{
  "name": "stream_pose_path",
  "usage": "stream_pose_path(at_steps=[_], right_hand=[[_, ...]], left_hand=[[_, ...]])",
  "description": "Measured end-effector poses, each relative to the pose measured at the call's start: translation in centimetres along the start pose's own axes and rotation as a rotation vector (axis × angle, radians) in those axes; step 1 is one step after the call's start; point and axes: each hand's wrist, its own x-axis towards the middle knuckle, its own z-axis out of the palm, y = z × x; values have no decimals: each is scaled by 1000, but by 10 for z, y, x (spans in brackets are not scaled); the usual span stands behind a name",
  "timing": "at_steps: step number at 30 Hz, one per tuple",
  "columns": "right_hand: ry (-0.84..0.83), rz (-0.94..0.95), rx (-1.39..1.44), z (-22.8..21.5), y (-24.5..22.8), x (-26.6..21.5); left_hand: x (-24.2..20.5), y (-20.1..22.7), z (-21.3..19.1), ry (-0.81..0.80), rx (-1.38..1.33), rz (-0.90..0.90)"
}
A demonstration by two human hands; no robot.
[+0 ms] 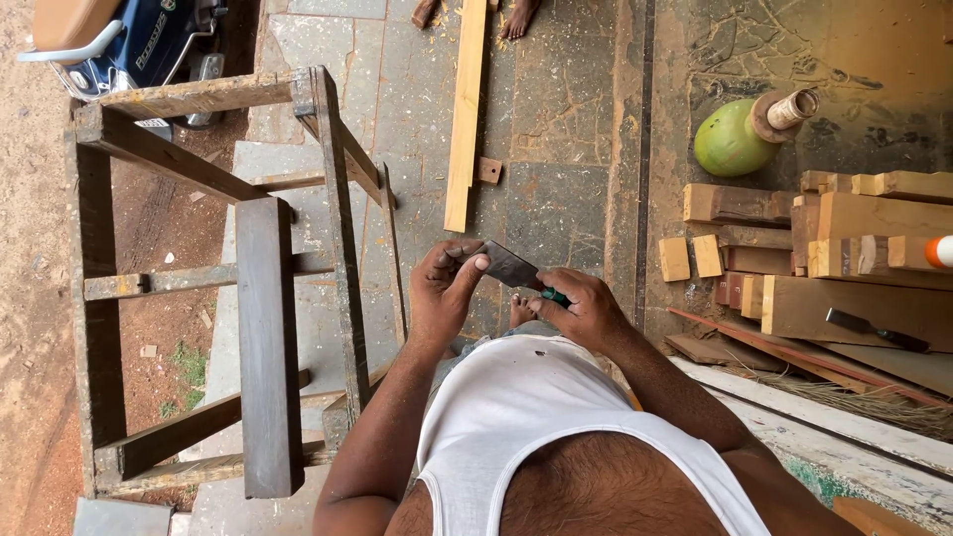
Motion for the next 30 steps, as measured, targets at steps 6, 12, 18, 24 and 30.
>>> stream_pose_path(at_steps=[6, 12, 18, 24, 30], right_hand=[[-44, 30, -5, -5, 3, 6], [-19, -58, -27, -3, 0, 4], [13, 75, 404, -1, 25, 2], [62, 177, 516, -2, 30, 0], [64, 196, 539, 6, 31, -9]], left_hand=[[1, -19, -3, 25, -168, 16], [-9, -6, -10, 85, -153, -50], [-3, -20, -13, 117, -186, -38], [-6, -27, -13, 82, -179, -18], [-10, -27, -10, 52, -183, -42]])
